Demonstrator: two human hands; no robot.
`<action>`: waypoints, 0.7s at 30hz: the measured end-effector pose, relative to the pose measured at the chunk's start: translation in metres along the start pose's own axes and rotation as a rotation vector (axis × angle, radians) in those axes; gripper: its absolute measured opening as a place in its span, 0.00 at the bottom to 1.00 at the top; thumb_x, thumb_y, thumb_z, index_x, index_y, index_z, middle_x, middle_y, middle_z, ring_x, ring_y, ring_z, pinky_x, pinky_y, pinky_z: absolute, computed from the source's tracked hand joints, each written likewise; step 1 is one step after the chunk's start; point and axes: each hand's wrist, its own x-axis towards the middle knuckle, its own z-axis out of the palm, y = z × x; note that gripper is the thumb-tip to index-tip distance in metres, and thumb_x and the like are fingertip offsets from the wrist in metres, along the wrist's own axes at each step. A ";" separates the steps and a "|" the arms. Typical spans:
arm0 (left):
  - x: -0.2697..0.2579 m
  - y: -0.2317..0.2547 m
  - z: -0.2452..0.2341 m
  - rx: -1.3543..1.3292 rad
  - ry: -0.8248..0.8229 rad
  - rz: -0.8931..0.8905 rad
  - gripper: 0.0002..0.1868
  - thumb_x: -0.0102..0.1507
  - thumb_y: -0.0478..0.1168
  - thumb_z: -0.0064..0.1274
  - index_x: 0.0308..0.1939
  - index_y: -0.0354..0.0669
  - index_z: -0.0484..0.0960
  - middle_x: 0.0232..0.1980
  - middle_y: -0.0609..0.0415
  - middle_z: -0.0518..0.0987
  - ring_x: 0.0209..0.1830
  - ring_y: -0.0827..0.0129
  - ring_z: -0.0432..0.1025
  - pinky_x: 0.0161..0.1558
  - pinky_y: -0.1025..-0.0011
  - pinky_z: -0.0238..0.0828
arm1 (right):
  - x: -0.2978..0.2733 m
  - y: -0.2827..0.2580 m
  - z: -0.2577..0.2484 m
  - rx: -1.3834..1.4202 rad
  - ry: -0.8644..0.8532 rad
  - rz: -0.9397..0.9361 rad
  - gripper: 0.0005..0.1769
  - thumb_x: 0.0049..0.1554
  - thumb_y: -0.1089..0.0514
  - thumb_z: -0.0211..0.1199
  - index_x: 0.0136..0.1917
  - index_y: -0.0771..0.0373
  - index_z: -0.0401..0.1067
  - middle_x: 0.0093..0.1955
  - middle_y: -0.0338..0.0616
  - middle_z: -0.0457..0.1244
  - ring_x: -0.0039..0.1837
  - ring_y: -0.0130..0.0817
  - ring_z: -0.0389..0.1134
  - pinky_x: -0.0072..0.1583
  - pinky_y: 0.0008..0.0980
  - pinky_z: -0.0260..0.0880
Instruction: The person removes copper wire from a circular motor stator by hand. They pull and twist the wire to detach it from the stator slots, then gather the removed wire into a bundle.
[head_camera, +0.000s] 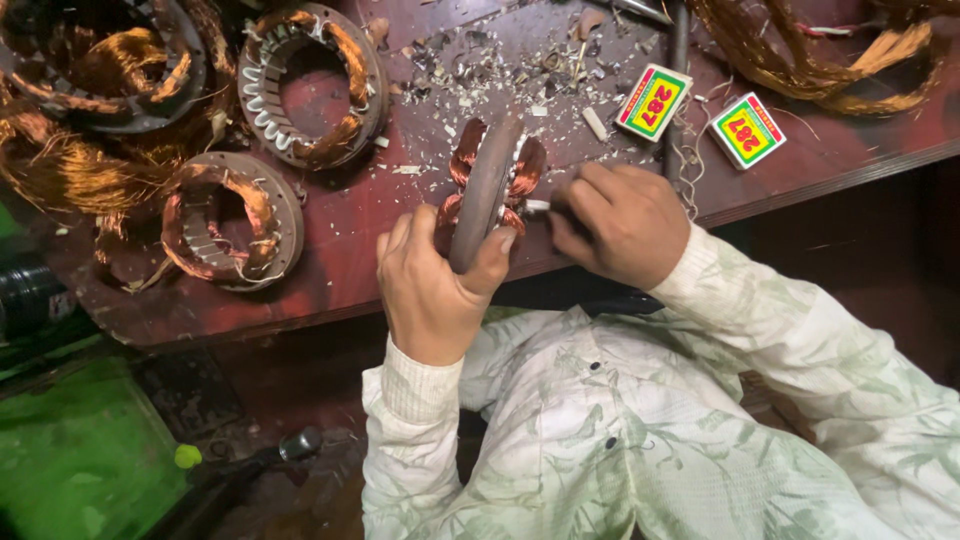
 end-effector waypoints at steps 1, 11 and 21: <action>-0.001 0.000 0.000 -0.004 0.005 0.004 0.37 0.60 0.67 0.60 0.46 0.32 0.77 0.40 0.40 0.76 0.42 0.42 0.70 0.47 0.51 0.65 | -0.002 -0.001 -0.004 0.011 0.004 0.004 0.14 0.51 0.60 0.71 0.43 0.64 0.67 0.40 0.48 0.59 0.38 0.47 0.64 0.42 0.44 0.65; -0.006 -0.001 0.008 -0.116 0.063 -0.072 0.35 0.61 0.65 0.61 0.51 0.36 0.75 0.44 0.45 0.79 0.45 0.49 0.73 0.50 0.55 0.68 | -0.018 -0.007 -0.033 -0.024 0.258 0.274 0.12 0.64 0.69 0.70 0.59 0.66 0.72 0.54 0.50 0.65 0.46 0.39 0.72 0.47 0.32 0.73; 0.014 0.009 0.001 -0.845 0.044 0.002 0.33 0.75 0.40 0.57 0.75 0.36 0.52 0.69 0.45 0.66 0.57 0.66 0.77 0.56 0.71 0.78 | 0.019 -0.015 -0.001 0.111 0.232 0.170 0.18 0.63 0.59 0.71 0.63 0.67 0.71 0.59 0.54 0.66 0.49 0.45 0.73 0.51 0.37 0.74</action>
